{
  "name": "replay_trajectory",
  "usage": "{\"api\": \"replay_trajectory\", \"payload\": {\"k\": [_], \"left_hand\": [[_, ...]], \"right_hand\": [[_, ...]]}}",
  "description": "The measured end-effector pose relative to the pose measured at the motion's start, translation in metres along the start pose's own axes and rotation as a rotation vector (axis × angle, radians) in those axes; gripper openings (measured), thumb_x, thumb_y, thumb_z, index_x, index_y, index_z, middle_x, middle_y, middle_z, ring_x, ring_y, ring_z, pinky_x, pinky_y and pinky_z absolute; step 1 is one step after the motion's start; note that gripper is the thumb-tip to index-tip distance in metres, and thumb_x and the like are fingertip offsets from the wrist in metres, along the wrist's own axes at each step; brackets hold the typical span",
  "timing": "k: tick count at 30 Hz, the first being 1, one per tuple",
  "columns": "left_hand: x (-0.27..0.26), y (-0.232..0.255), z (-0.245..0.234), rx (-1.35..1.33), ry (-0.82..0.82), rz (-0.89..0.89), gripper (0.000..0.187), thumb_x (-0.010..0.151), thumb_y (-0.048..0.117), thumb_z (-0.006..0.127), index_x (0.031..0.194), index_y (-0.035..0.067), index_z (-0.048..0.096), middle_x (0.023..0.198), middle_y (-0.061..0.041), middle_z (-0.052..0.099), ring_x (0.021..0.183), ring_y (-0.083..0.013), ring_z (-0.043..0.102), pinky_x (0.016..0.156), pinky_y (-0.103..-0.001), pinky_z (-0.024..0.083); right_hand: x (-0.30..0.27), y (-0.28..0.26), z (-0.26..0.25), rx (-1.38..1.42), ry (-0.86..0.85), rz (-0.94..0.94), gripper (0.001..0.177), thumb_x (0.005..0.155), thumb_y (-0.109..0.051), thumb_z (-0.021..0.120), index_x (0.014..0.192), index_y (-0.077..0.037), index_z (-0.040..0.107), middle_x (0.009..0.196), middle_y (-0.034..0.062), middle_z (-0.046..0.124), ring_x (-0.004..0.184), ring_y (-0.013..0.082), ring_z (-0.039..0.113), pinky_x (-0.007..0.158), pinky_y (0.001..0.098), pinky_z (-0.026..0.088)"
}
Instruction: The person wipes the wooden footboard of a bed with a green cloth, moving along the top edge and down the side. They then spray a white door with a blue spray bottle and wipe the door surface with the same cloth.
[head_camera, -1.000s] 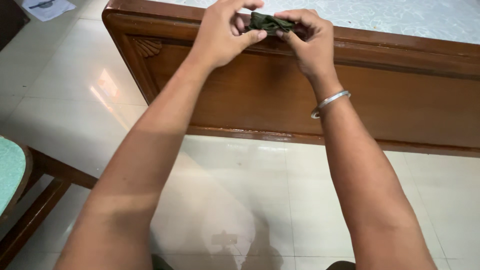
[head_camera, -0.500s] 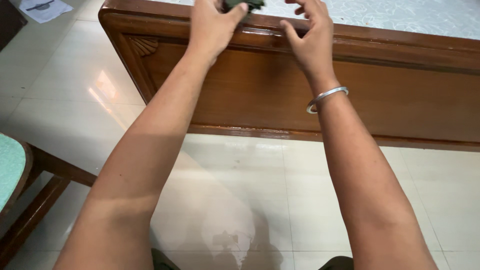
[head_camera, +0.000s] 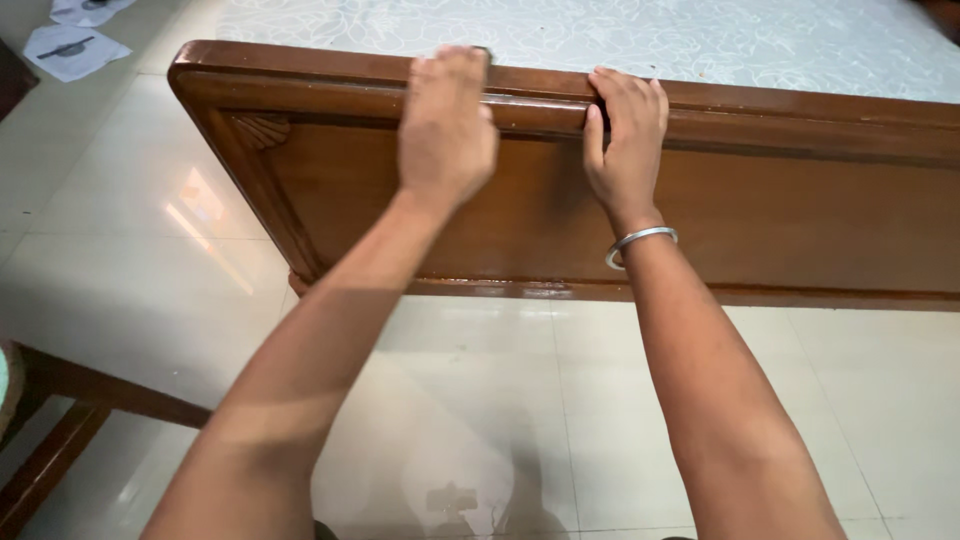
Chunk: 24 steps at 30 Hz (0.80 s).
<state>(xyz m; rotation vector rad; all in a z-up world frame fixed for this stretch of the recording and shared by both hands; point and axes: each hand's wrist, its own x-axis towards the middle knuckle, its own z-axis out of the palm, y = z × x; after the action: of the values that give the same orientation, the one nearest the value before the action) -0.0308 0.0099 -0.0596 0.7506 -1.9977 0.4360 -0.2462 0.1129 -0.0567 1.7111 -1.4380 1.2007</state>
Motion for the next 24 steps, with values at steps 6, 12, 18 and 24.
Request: {"api": "replay_trajectory", "payload": {"k": [6,12,18,24], "left_hand": [[-0.004,0.076,0.019,-0.051,-0.033,0.08,0.075,0.097,0.017,0.056,0.164,0.001,0.025,0.169,-0.017,0.031,0.16,-0.029,0.025,0.134,-0.042,0.008],[-0.012,0.071,0.025,0.248,-0.223,0.096,0.094,0.099,0.037,0.061,0.168,0.007,0.007,0.175,-0.013,0.007,0.163,-0.0265,0.005,0.133,-0.044,-0.001],[-0.035,-0.007,0.015,0.174,-0.222,0.005,0.107,0.104,0.067,0.054,0.167,0.005,-0.006,0.175,-0.016,-0.006,0.162,-0.03,-0.007,0.132,-0.047,-0.005],[-0.068,-0.098,-0.017,0.495,0.02,-0.095,0.12,0.108,0.08,0.05,0.163,0.002,-0.023,0.169,-0.02,-0.02,0.159,-0.0357,-0.017,0.13,-0.053,-0.003]], "right_hand": [[-0.003,0.002,0.004,-0.001,0.013,-0.003,0.03,0.107,-0.007,0.054,0.135,-0.008,0.063,0.139,0.0097,0.064,0.137,0.0303,0.053,0.124,0.0521,0.026],[-0.003,0.0,0.002,-0.012,0.026,-0.015,0.032,0.106,-0.005,0.054,0.137,-0.008,0.063,0.14,0.0089,0.065,0.137,0.0301,0.053,0.124,0.0529,0.026],[-0.004,-0.001,-0.001,0.003,0.013,-0.014,0.032,0.106,-0.006,0.055,0.136,-0.008,0.063,0.141,0.0089,0.064,0.138,0.0301,0.053,0.126,0.0531,0.025],[-0.005,-0.003,-0.003,0.011,-0.01,0.017,0.032,0.105,-0.008,0.056,0.137,-0.008,0.062,0.142,0.0088,0.063,0.14,0.031,0.051,0.126,0.0535,0.022]]}}
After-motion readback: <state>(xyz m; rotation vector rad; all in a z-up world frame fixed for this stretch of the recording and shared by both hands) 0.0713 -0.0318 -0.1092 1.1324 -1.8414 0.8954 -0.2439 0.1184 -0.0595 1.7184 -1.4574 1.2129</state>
